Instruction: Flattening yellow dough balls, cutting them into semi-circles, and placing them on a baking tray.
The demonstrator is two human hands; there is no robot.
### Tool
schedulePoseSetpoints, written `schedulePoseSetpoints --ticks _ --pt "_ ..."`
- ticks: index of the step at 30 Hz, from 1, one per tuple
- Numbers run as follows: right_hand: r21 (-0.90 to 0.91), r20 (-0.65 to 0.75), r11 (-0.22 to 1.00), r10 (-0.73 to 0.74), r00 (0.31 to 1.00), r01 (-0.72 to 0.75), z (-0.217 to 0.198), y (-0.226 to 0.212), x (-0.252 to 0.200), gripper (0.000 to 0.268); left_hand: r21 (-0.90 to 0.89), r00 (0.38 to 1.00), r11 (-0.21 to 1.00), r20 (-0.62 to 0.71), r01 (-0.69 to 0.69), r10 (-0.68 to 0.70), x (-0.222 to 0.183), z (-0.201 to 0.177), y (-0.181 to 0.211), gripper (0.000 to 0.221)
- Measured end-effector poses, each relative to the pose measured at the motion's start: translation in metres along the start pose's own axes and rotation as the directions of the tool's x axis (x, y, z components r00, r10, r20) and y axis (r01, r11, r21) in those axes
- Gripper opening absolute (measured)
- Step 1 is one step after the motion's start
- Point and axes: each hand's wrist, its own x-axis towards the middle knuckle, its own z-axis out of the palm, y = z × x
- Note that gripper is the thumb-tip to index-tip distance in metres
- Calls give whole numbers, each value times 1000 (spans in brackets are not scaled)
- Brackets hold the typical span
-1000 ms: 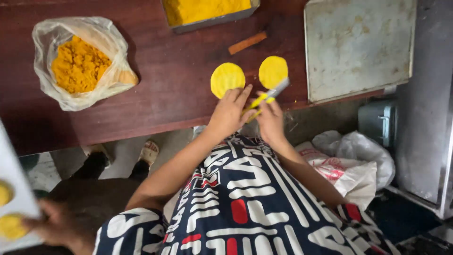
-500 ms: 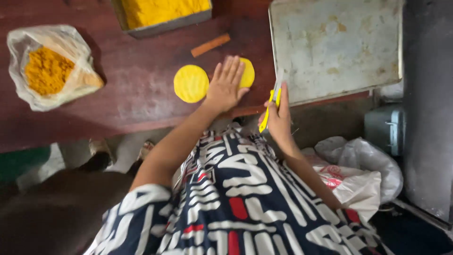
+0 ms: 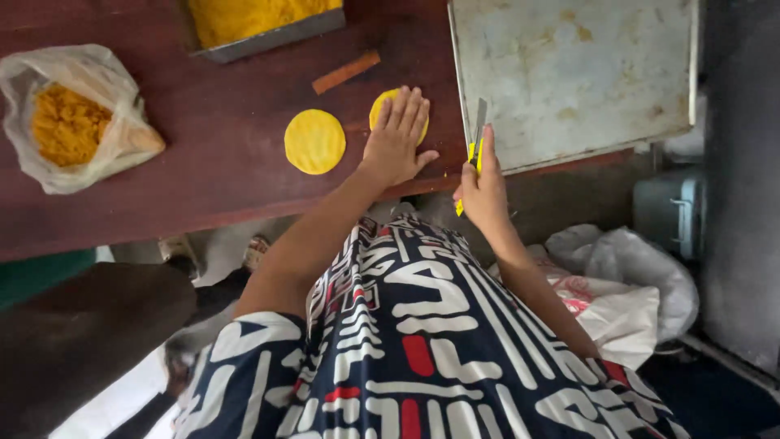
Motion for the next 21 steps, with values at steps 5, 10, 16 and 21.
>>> schedulePoseSetpoints --ticks 5,10,16,21 --pt "-10 -2 996 86 996 -86 7 -11 -6 73 -38 999 999 27 -22 23 -14 -8 -1 101" --pt "-69 -45 996 54 997 -58 18 -13 -15 75 -45 993 994 54 -98 101 -29 -15 -13 100" --pt "-242 -9 970 -29 1000 26 37 -9 -33 76 -233 992 970 -116 -65 39 -49 3 -37 95" --pt "-515 42 849 -114 993 119 54 -12 -17 80 -103 995 990 -8 -99 99 -60 -5 -42 93"
